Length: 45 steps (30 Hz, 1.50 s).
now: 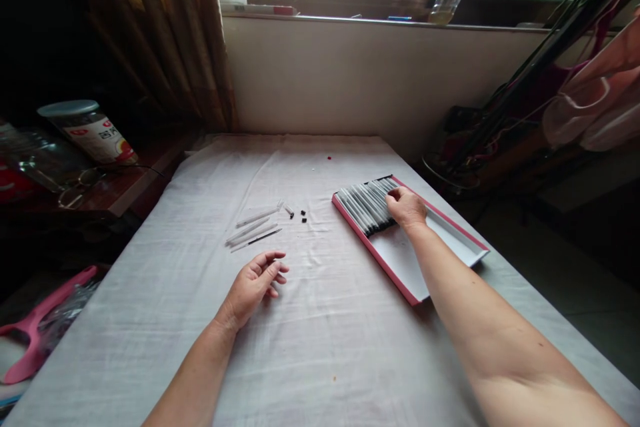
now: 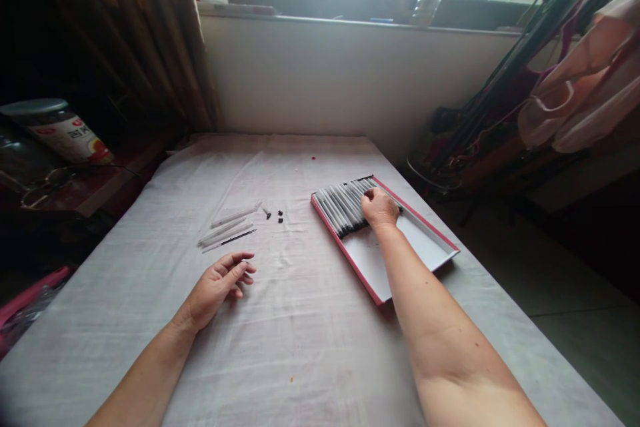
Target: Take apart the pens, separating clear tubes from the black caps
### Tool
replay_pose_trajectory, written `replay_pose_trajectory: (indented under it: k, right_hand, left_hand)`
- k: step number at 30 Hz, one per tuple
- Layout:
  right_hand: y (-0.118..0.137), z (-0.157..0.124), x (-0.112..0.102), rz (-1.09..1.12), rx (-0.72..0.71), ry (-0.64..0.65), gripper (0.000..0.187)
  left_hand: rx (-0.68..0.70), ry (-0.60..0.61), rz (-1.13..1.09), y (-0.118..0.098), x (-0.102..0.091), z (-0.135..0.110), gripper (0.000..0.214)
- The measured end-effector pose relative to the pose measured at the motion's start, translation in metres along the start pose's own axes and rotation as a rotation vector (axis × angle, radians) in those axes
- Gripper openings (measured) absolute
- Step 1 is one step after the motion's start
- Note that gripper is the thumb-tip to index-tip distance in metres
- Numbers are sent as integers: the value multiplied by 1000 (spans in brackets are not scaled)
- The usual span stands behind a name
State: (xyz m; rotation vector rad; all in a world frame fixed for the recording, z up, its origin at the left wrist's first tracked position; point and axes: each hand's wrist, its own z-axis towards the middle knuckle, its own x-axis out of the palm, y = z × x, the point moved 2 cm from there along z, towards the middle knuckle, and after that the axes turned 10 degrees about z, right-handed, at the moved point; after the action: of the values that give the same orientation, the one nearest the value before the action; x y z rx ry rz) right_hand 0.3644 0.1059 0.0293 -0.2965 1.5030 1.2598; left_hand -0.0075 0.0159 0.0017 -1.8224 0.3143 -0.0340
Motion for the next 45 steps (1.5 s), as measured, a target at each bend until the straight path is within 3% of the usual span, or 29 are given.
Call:
replay_pose_trajectory:
  k: [6,13,17,20,23,26,29,33,36,42,45]
  right_hand:
    - [9,-4,10,-54,-52,47,31]
    - [25,-14,0,-95,-144,29,33]
    - [62,-39,6,-26,-363,43,29]
    - [98,-71,26,53,-579,190,25]
    - [128,-104,51,103,-679,336,24]
    - [145,-132,73,103,-685,433,25]
    - [156,-151,87,90,-756,451,27]
    - [168,-164,96,58,-893,477,29]
    - [175,-166,100,30,-906,483,30]
    - [189,-156,105,-101,-873,522,30]
    - [197,-149,108,-123,-881,558,24]
  left_hand:
    - [-9,-3,1,-2,0,-1,61]
    - [-3,7,-14,-3,1,-1,59]
    - [-11,15,-34,-3,1,-1,59]
    - [-2,18,-54,-3,-1,-2,58]
    - [22,-11,-94,-2,-6,-1,57]
    - [65,-92,-159,-1,-14,3,56]
    - [119,-217,-199,2,-24,9,51]
    - [201,-484,-73,8,-43,18,45]
    - [223,-623,19,15,-58,24,41]
    - [251,-725,187,20,-70,26,27]
    - [316,-721,429,15,-66,22,19]
